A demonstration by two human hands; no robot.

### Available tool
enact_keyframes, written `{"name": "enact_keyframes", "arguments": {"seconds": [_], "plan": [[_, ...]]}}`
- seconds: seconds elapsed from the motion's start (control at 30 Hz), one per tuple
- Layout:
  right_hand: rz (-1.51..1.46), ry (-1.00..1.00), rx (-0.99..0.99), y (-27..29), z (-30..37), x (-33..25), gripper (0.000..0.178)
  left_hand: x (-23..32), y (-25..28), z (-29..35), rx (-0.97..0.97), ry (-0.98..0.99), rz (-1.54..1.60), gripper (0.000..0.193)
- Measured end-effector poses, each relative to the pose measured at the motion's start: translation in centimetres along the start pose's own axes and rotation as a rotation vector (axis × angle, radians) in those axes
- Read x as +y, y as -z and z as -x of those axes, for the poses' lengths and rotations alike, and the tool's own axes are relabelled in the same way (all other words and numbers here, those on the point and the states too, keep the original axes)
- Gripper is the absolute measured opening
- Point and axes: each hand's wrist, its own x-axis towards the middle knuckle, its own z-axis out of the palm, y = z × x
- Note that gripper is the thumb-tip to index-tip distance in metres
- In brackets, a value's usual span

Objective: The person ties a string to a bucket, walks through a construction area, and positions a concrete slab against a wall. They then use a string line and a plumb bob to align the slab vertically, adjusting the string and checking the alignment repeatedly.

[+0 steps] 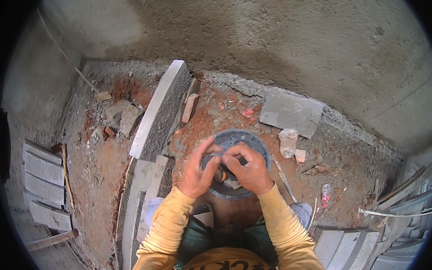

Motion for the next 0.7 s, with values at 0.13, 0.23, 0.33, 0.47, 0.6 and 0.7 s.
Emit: {"name": "enact_keyframes", "arguments": {"seconds": [0.13,0.23,0.33,0.47,0.6,0.7], "plan": [[-0.116,-0.027,0.077,-0.9,0.1,-0.1,0.008,-1.0,-0.3,0.2,0.049,0.383,0.52,0.026],[-0.043,0.059,0.087,-1.2,0.2,0.2,0.007,-1.7,0.2,0.4,0.003,0.42,0.515,0.024],[-0.124,0.024,0.103,-1.3,0.2,0.5,0.007,-1.9,0.4,0.5,0.026,0.465,0.589,0.021],[-0.183,0.018,0.149,-1.3,0.2,0.9,0.007,-1.5,0.4,0.7,-0.007,0.512,0.494,0.017],[-0.15,0.034,0.133,-1.2,0.1,1.0,0.008,-1.3,0.6,0.6,0.015,0.51,0.485,0.014],[-0.128,0.023,0.115,-0.9,0.0,0.7,0.008,-1.2,0.7,0.6,-0.007,0.475,0.427,0.014]]}}
